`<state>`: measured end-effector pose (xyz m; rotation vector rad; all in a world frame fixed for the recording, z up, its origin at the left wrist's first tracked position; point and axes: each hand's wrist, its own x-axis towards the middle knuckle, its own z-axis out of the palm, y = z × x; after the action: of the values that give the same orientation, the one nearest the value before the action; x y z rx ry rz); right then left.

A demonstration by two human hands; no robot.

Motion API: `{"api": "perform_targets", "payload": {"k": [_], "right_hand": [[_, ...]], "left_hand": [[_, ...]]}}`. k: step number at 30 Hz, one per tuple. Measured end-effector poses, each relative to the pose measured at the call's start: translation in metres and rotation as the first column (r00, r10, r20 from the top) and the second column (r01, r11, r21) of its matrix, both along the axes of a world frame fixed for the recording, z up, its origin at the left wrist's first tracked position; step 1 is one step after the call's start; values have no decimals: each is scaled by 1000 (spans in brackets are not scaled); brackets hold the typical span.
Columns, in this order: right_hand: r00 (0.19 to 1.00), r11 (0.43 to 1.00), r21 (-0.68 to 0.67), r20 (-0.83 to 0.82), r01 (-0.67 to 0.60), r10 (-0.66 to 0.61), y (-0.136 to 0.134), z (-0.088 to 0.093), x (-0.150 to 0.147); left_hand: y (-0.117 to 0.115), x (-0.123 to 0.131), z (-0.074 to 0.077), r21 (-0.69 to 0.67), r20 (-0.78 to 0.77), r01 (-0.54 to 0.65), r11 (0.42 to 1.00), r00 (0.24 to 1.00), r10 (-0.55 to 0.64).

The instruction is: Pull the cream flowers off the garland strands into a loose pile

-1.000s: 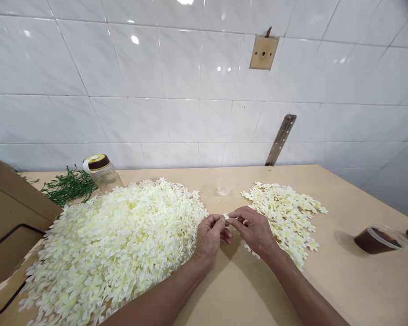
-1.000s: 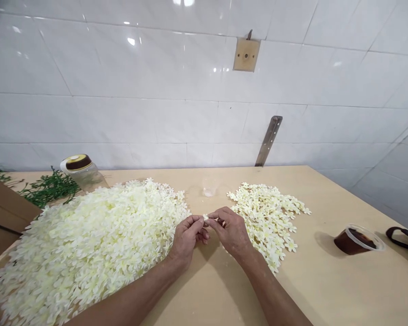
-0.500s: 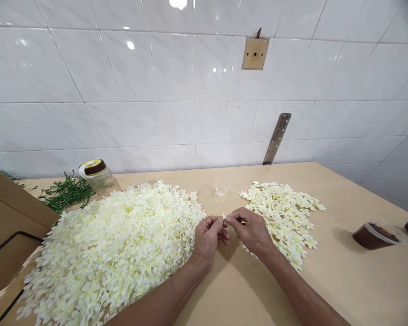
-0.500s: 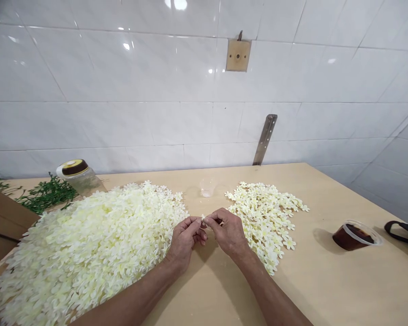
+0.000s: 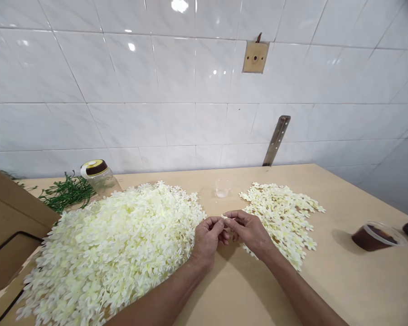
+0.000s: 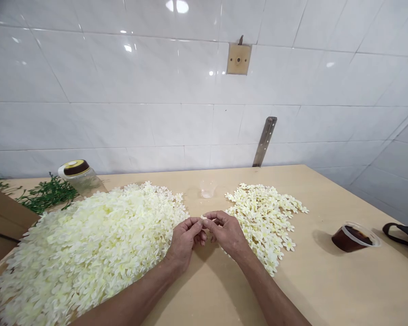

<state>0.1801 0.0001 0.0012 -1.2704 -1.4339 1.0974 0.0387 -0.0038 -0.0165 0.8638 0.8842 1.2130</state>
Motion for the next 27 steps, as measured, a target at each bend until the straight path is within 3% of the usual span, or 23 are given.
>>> {"api": "perform_targets", "payload": {"k": [6, 10, 16, 22, 27], "right_hand": [[999, 999, -13, -27, 42, -43, 0, 1, -3], [990, 996, 59, 121, 69, -76, -1, 4, 1], [919, 956, 218, 299, 195, -256, -4, 11, 6], [955, 947, 322, 273, 26, -119, -6, 7, 0], [932, 889, 454, 344, -60, -113, -3, 2, 2]], "left_hand": [[0, 0, -1, 41, -25, 40, 998, 999, -39], [-1, 1, 1, 4, 31, 19, 1000, 999, -19], [-2, 2, 3, -26, 38, -39, 999, 998, 40], [-2, 1, 5, -6, 22, -8, 1000, 1000, 8], [0, 2, 3, 6, 10, -30, 1000, 1000, 30]]}}
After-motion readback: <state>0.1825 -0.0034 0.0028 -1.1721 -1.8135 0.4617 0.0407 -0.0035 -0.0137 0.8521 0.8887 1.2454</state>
